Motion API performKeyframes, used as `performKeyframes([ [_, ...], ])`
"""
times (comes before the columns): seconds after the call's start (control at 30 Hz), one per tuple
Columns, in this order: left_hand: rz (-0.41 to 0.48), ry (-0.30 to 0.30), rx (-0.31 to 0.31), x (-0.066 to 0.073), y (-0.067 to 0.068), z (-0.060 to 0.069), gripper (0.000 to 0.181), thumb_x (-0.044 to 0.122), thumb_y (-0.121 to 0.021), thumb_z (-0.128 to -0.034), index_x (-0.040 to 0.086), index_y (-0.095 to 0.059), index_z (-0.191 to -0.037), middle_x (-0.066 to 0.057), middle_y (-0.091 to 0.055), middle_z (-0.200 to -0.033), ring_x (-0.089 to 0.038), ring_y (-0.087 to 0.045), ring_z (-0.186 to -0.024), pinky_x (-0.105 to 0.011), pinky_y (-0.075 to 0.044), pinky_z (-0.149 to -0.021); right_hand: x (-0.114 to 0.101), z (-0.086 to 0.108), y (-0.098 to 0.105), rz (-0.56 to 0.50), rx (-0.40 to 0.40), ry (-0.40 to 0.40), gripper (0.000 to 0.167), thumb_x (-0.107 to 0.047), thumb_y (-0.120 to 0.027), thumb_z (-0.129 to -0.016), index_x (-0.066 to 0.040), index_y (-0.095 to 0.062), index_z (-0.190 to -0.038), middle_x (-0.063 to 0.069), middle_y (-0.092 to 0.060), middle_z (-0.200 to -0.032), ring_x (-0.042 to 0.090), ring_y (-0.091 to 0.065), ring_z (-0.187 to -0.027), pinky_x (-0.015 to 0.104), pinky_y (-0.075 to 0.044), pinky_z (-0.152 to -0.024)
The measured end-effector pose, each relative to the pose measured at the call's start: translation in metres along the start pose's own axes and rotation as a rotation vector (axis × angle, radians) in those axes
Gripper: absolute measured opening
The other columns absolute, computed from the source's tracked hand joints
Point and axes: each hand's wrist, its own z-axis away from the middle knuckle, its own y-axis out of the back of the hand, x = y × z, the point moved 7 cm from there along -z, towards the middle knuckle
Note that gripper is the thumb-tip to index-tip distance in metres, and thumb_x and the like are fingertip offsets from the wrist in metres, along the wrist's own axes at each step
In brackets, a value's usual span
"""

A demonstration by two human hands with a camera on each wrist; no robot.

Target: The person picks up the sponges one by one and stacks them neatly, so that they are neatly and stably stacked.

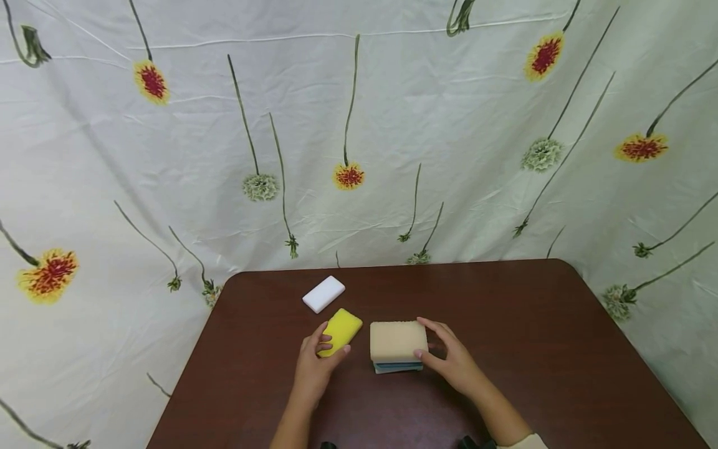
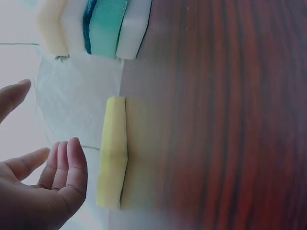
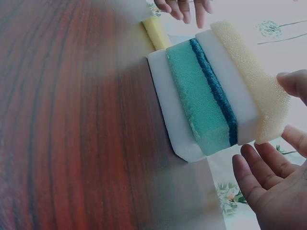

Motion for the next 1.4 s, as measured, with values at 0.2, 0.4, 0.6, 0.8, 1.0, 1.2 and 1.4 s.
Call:
performKeyframes([
  [0.2, -0.043, 0.038, -0.007, -0.006, 0.007, 0.002, 0.080, 0.029, -0.083, -0.0839, 0.009, -0.045, -0.151, -0.012, -0.052, -0.118, -0.022, -0.054, -0.105, -0.023, -0.048, -0.076, -0.002, 0.000, 0.001, -0.003, -0.008, 0.001, 0.061, -0.024, -0.075, -0.093, -0.024, -0.048, -0.148, 0.011, -0.049, -0.147, 0.025, -0.049, -0.131, 0.030, -0.053, -0.099],
  [0.4, -0.095, 0.057, 0.001, -0.012, 0.013, 0.000, 0.083, 0.030, -0.084, -0.0830, 0.007, -0.044, -0.152, -0.012, -0.052, -0.116, -0.019, -0.053, -0.100, -0.022, -0.046, -0.075, -0.003, 0.000, 0.001, -0.004, -0.008, -0.005, 0.060, -0.024, -0.075, -0.093, -0.025, -0.049, -0.148, 0.009, -0.049, -0.146, 0.025, -0.050, -0.130, 0.029, -0.053, -0.099],
  [0.6, -0.125, 0.081, 0.008, -0.019, 0.016, -0.002, 0.087, 0.028, -0.085, -0.0816, 0.005, -0.041, -0.153, -0.012, -0.050, -0.110, -0.018, -0.052, -0.092, -0.022, -0.045, -0.072, -0.002, 0.000, 0.001, 0.002, -0.008, -0.022, 0.061, -0.026, -0.075, -0.092, -0.027, -0.049, -0.147, 0.009, -0.049, -0.147, 0.028, -0.049, -0.131, 0.030, -0.053, -0.099],
  [0.8, -0.146, 0.119, -0.013, -0.025, 0.016, -0.002, 0.093, 0.024, -0.086, -0.0796, 0.004, -0.036, -0.155, -0.014, -0.045, -0.110, -0.020, -0.050, -0.091, -0.026, -0.044, -0.072, -0.001, 0.001, 0.001, 0.013, -0.002, -0.022, 0.061, -0.026, -0.076, -0.092, -0.027, -0.049, -0.147, 0.008, -0.050, -0.146, 0.023, -0.050, -0.130, 0.029, -0.053, -0.099],
  [1.0, -0.184, 0.146, -0.025, -0.027, 0.018, -0.002, 0.093, 0.025, -0.086, -0.0798, 0.005, -0.035, -0.155, -0.017, -0.045, -0.112, -0.024, -0.051, -0.095, -0.029, -0.042, -0.074, 0.001, 0.001, 0.001, 0.012, 0.004, -0.021, 0.061, -0.025, -0.076, -0.092, -0.026, -0.050, -0.147, 0.007, -0.051, -0.145, 0.019, -0.050, -0.130, 0.028, -0.053, -0.098],
  [1.2, -0.214, 0.155, -0.036, -0.027, 0.017, -0.004, 0.094, 0.026, -0.086, -0.0797, 0.004, -0.034, -0.155, -0.017, -0.045, -0.113, -0.027, -0.051, -0.098, -0.034, -0.042, -0.080, -0.001, 0.000, 0.001, 0.002, -0.010, -0.024, 0.061, -0.026, -0.076, -0.092, -0.027, -0.049, -0.147, 0.009, -0.050, -0.146, 0.027, -0.050, -0.131, 0.031, -0.053, -0.100],
  [1.4, -0.242, 0.150, -0.029, -0.028, 0.017, -0.007, 0.094, 0.025, -0.087, -0.0787, 0.003, -0.035, -0.154, -0.020, -0.046, -0.118, -0.030, -0.052, -0.101, -0.040, -0.045, -0.084, -0.002, -0.001, 0.000, -0.006, -0.013, -0.012, 0.060, -0.024, -0.075, -0.092, -0.025, -0.050, -0.147, 0.010, -0.050, -0.145, 0.028, -0.051, -0.131, 0.032, -0.053, -0.100],
])
